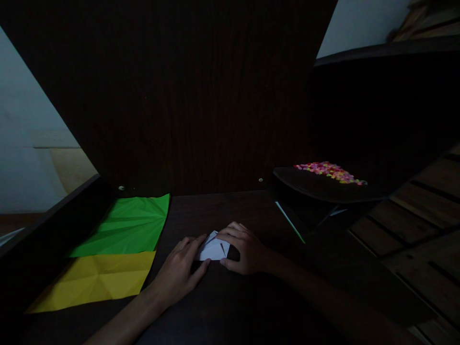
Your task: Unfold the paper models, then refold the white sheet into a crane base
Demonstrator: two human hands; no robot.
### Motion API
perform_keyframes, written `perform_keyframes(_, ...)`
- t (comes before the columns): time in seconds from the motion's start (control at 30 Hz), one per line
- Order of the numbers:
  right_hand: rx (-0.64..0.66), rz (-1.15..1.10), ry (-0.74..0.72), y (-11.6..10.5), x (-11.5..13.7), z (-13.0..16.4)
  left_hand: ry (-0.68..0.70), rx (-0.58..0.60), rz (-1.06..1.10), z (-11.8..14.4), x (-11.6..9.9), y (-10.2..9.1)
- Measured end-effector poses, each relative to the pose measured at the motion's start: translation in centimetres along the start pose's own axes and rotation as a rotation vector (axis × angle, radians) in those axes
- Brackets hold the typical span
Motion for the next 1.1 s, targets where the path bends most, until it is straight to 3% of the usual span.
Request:
perform_keyframes(0.23,-0.011,-0.005,0.010,0.0,-0.1,-0.1,0.010,0.001,0.014,-0.3,-0.3,-0.2)
perform_keyframes(0.4,-0.034,-0.035,0.075,0.1,-0.4,-0.1,0.086,0.010,-0.011,-0.6,-0.6,-0.4)
perform_keyframes(0.67,-0.076,-0.028,0.159,0.4,-0.4,-0.3,0.084,0.019,0.005,-0.6,-0.7,-0.6)
perform_keyframes(1.1,-0.160,0.132,0.256,1.1,-1.5,0.4,0.122,0.133,0.070,-0.4,-1.6,-1.1)
Point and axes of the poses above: each hand's wrist, its own z-axis away from the middle knuckle, its own y-axis out of the palm, x = y × z, the point moved 3 cm from there along -z, towards the middle knuckle, and after that the axes turned 11 degrees about -x, right-handed, at the moved point
